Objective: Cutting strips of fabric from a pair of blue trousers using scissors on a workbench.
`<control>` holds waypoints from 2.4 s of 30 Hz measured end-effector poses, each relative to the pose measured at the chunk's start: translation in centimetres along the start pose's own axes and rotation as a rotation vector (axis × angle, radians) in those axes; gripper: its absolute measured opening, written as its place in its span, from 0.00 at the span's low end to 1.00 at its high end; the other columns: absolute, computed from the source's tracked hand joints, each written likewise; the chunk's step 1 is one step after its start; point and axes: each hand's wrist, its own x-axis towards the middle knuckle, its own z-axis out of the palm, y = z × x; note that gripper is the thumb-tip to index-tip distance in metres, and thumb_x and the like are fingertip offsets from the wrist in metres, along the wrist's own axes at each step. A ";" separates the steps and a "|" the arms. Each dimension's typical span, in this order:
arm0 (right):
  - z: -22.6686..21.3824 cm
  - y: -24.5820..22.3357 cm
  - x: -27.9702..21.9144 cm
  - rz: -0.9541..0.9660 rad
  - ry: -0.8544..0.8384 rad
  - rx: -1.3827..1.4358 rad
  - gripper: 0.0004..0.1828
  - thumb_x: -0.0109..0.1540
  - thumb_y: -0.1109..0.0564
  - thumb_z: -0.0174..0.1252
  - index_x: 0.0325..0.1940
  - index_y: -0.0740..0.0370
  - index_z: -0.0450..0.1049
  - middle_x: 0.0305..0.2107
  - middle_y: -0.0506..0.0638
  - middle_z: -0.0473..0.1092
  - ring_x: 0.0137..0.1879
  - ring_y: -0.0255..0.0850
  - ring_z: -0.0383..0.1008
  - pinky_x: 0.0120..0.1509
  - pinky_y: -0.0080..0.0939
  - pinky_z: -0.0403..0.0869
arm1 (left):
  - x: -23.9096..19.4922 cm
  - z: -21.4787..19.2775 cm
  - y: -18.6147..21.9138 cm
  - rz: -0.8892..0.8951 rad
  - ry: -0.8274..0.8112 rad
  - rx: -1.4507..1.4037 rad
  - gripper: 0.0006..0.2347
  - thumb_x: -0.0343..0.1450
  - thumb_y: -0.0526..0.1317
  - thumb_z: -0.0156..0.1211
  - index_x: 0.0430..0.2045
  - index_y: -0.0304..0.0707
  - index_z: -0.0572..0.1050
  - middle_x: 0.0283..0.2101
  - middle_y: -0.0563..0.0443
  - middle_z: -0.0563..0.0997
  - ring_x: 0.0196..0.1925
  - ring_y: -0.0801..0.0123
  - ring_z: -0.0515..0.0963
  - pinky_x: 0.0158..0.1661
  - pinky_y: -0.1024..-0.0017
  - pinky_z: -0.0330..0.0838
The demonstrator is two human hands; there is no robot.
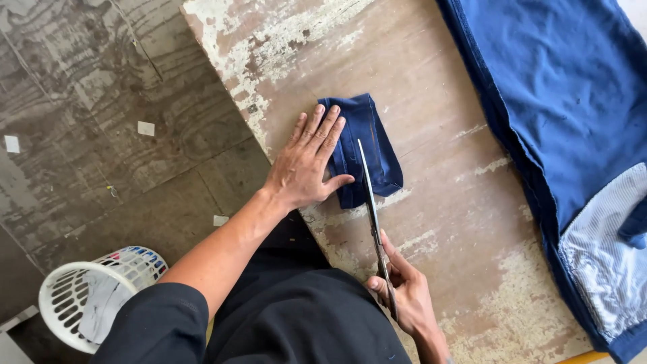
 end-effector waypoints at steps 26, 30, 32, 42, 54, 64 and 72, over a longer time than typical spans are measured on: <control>-3.3 1.3 -4.5 0.042 -0.035 -0.049 0.68 0.42 0.31 0.71 0.87 0.40 0.64 0.27 0.48 0.56 0.33 0.41 0.55 0.46 0.37 0.52 | 3.2 -0.9 -4.0 -0.139 0.296 -0.195 0.28 0.76 0.49 0.63 0.71 0.35 0.68 0.75 0.36 0.72 0.75 0.49 0.68 0.76 0.49 0.63; -7.4 11.6 -5.9 -0.441 0.135 0.048 0.56 0.49 0.53 0.79 0.82 0.56 0.68 0.21 0.43 0.61 0.22 0.34 0.62 0.30 0.37 0.69 | 4.9 -1.7 -4.9 -0.216 0.071 -0.127 0.33 0.65 0.57 0.75 0.68 0.53 0.77 0.71 0.45 0.66 0.66 0.48 0.64 0.60 0.49 0.62; -8.0 12.2 -4.6 -0.407 0.331 -0.057 0.55 0.50 0.53 0.76 0.82 0.56 0.66 0.22 0.43 0.55 0.23 0.36 0.58 0.29 0.38 0.64 | 5.5 -0.5 -4.7 -0.239 0.111 -0.142 0.26 0.64 0.56 0.75 0.58 0.60 0.80 0.69 0.46 0.67 0.65 0.49 0.65 0.60 0.47 0.61; -10.1 11.3 0.3 -0.148 0.609 -0.682 0.47 0.63 0.42 0.64 0.88 0.37 0.61 0.36 0.50 0.70 0.39 0.46 0.71 0.46 0.48 0.71 | 2.6 -3.2 1.6 0.132 0.280 -0.569 0.13 0.73 0.24 0.66 0.44 0.31 0.66 0.51 0.33 0.84 0.46 0.49 0.90 0.44 0.68 0.91; -5.0 -8.8 -1.2 -0.932 -0.127 -0.093 0.51 0.46 0.35 0.81 0.70 0.56 0.77 0.75 0.64 0.64 0.85 0.68 0.52 0.85 0.73 0.49 | -1.0 -13.1 12.1 0.206 0.169 -0.775 0.19 0.68 0.30 0.76 0.52 0.45 0.78 0.39 0.54 0.91 0.42 0.65 0.92 0.47 0.68 0.85; -4.5 -7.0 -2.4 -0.715 -0.071 -0.006 0.12 0.60 0.57 0.78 0.45 0.59 0.83 0.23 0.50 0.74 0.32 0.38 0.72 0.39 0.38 0.75 | -0.2 -15.5 9.0 0.047 -0.216 -0.971 0.07 0.75 0.45 0.71 0.36 0.43 0.83 0.33 0.50 0.80 0.34 0.66 0.82 0.38 0.68 0.76; -4.9 -4.9 6.0 -0.557 0.293 -0.375 0.43 0.57 0.50 0.79 0.73 0.58 0.70 0.60 0.68 0.70 0.60 0.65 0.80 0.62 0.58 0.82 | 5.8 -1.4 3.0 0.095 -0.010 -0.183 0.29 0.64 0.43 0.81 0.60 0.39 0.75 0.60 0.38 0.72 0.59 0.33 0.77 0.58 0.43 0.74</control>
